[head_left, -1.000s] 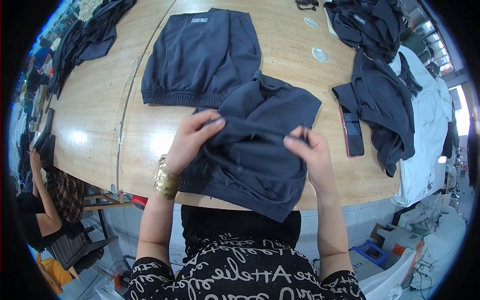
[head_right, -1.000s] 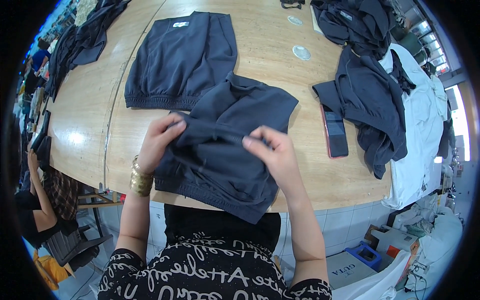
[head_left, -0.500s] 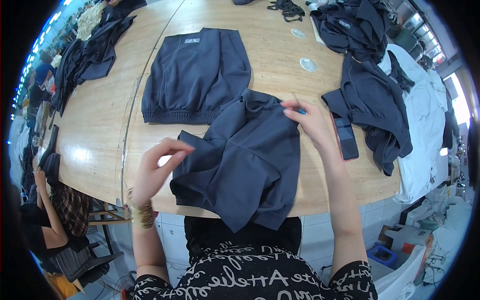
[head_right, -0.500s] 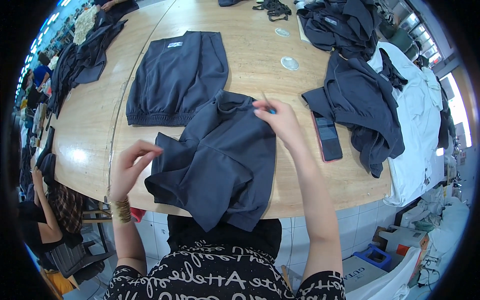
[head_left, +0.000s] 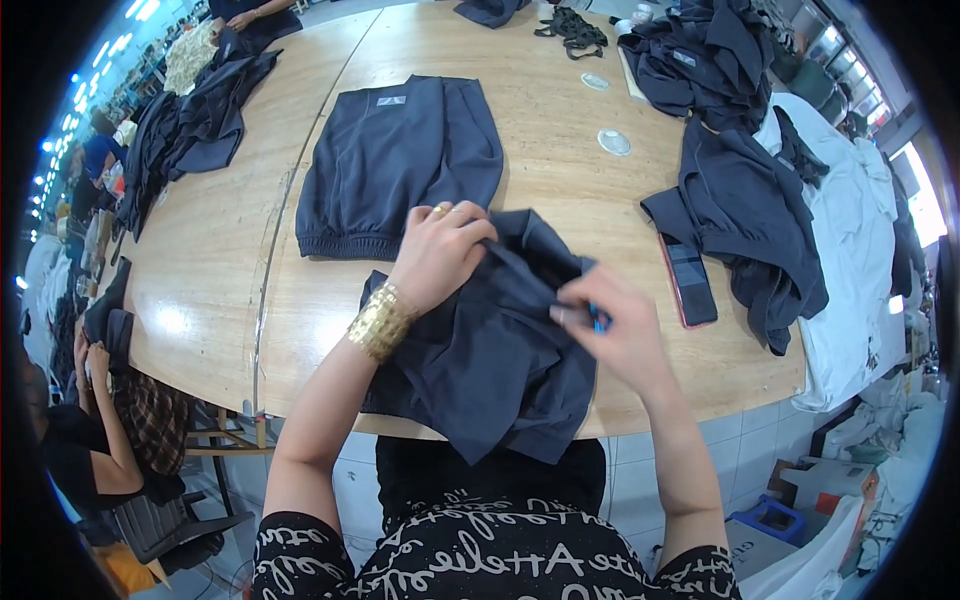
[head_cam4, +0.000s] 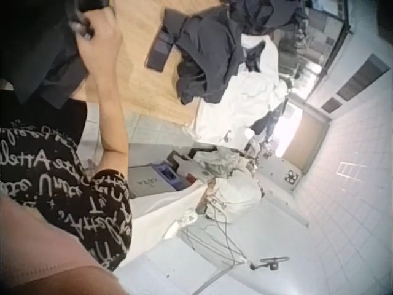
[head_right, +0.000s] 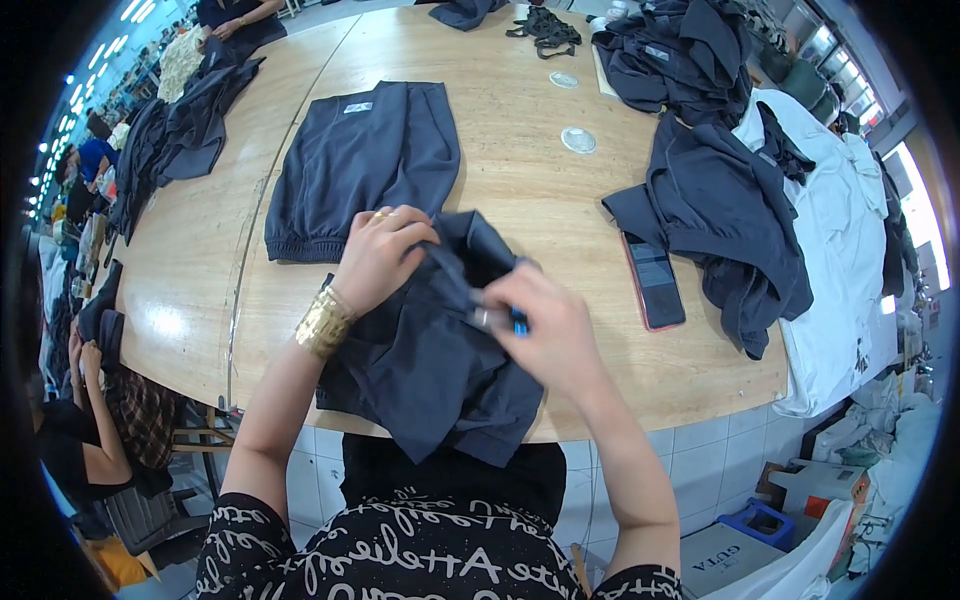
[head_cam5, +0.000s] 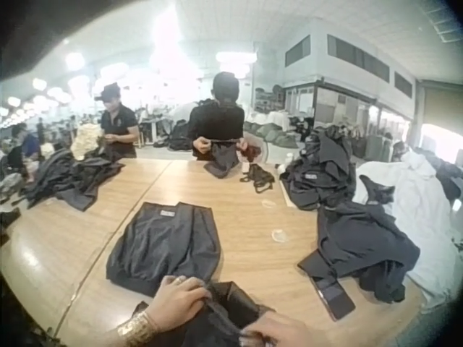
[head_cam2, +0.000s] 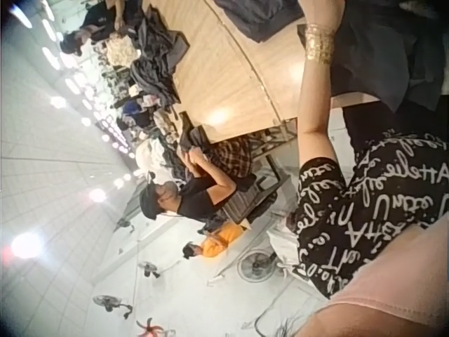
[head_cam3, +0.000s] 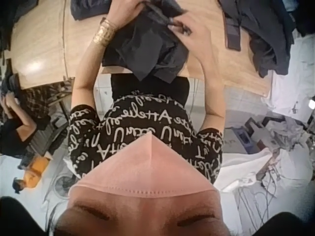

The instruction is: Inspect several pairs of shorts and use thread snips to trim loose threads.

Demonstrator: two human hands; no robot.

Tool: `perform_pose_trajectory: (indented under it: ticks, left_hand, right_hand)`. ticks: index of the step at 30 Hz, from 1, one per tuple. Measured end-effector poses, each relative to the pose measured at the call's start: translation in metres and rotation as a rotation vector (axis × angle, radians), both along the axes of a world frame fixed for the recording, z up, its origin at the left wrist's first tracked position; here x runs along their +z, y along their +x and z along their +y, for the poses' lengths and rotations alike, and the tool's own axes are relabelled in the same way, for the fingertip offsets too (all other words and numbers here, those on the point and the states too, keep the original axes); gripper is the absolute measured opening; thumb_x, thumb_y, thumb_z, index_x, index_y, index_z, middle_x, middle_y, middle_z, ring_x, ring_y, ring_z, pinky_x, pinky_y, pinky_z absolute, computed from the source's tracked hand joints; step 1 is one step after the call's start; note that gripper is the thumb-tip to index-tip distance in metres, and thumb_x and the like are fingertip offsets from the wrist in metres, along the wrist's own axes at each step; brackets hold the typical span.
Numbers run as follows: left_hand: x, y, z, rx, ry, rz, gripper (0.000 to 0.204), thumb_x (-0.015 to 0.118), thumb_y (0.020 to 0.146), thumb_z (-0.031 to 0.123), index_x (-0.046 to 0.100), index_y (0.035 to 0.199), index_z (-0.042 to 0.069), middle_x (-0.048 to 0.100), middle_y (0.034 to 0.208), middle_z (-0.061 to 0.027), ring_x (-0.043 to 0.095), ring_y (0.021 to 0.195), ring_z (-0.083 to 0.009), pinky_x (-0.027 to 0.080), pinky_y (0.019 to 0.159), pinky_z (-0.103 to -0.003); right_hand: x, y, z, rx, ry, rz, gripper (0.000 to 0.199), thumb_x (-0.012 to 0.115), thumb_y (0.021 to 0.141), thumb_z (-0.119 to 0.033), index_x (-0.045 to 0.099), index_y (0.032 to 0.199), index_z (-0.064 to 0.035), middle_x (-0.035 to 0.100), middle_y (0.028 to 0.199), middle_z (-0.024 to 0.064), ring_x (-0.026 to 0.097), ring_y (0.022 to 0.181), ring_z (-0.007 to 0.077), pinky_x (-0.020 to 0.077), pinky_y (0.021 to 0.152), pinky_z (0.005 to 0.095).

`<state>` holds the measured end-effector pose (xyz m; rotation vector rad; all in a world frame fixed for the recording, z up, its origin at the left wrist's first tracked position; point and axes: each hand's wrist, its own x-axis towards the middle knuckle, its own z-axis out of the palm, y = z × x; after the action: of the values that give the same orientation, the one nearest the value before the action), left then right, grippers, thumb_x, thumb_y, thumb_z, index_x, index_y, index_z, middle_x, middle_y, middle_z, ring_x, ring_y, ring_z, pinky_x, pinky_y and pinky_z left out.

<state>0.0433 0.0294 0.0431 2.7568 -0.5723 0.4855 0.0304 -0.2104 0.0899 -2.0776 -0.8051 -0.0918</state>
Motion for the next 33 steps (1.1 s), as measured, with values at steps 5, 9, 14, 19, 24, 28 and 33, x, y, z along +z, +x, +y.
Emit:
perform_pose_trajectory:
  ticks: [5, 9, 14, 19, 24, 28, 33]
  left_hand:
    - [0.006, -0.063, 0.014, 0.214, -0.318, -0.224, 0.03, 0.064, 0.065, -0.002, 0.067, 0.091, 0.013, 0.058, 0.092, -0.003, 0.057, 0.091, -0.0192, 0.039, 0.082, -0.034]
    - [-0.007, -0.112, 0.035, 0.337, -0.343, -0.031, 0.029, 0.066, 0.066, -0.003, 0.068, 0.09, 0.012, 0.059, 0.096, -0.0046, 0.057, 0.089, -0.02, 0.041, 0.08, -0.033]
    - [-0.012, -0.139, 0.042, 0.319, -0.274, 0.054, 0.025, 0.064, 0.073, -0.005, 0.069, 0.093, 0.009, 0.059, 0.105, -0.0081, 0.058, 0.09, -0.0214, 0.047, 0.08, -0.031]
    - [-0.018, -0.172, 0.059, 0.499, -0.579, 0.107, 0.042, 0.064, 0.08, 0.002, 0.057, 0.12, 0.009, 0.058, 0.113, -0.0115, 0.059, 0.096, -0.0219, 0.049, 0.08, -0.033]
    - [-0.016, -0.188, 0.061, 0.602, -0.506, 0.114, 0.05, 0.064, 0.083, 0.007, 0.046, 0.13, 0.009, 0.06, 0.11, -0.0119, 0.06, 0.093, -0.0206, 0.049, 0.079, -0.033]
    - [-0.009, -0.195, 0.061, 0.745, -0.617, 0.354, 0.038, 0.065, 0.084, 0.012, 0.05, 0.119, 0.006, 0.062, 0.096, -0.0093, 0.062, 0.08, -0.0183, 0.05, 0.069, -0.03]
    - [-0.013, -0.202, 0.061, 0.716, -0.692, 0.632, 0.035, 0.066, 0.084, 0.017, 0.051, 0.112, 0.004, 0.062, 0.085, -0.0092, 0.062, 0.071, -0.0179, 0.051, 0.064, -0.028]
  right_hand:
    - [-0.011, -0.052, -0.018, 0.092, -0.119, 0.101, 0.028, 0.064, 0.065, 0.004, 0.065, 0.09, -0.0073, 0.055, 0.079, 0.0037, 0.061, 0.067, 0.0189, 0.0486, 0.059, 0.0289]
    - [-0.038, -0.072, -0.02, 0.271, -0.187, 0.276, 0.031, 0.065, 0.067, 0.004, 0.066, 0.095, -0.0088, 0.057, 0.083, 0.0025, 0.062, 0.069, 0.0194, 0.0499, 0.06, 0.0293]
    - [-0.025, -0.064, -0.013, 0.335, -0.208, 0.344, 0.032, 0.068, 0.07, 0.002, 0.066, 0.099, -0.0077, 0.059, 0.085, 0.003, 0.063, 0.07, 0.016, 0.05, 0.061, 0.0277]
    - [-0.009, -0.058, -0.004, 0.295, -0.147, 0.336, 0.031, 0.068, 0.07, 0.001, 0.065, 0.1, -0.0072, 0.059, 0.084, 0.0031, 0.064, 0.069, 0.0165, 0.0499, 0.059, 0.0287]
    - [-0.019, -0.07, 0.007, 0.338, -0.241, 0.253, 0.029, 0.072, 0.073, -0.001, 0.065, 0.101, -0.006, 0.054, 0.073, 0.0051, 0.062, 0.063, 0.015, 0.0475, 0.056, 0.026]
    - [-0.012, -0.063, 0.021, 0.264, -0.218, 0.205, 0.025, 0.071, 0.074, -0.003, 0.065, 0.098, -0.0052, 0.055, 0.073, 0.0054, 0.061, 0.061, 0.0161, 0.0475, 0.056, 0.0268]
    - [-0.021, -0.069, 0.034, 0.365, -0.163, 0.186, 0.029, 0.07, 0.072, -0.001, 0.063, 0.1, -0.0052, 0.055, 0.076, 0.0059, 0.062, 0.064, 0.0167, 0.0483, 0.055, 0.0279]
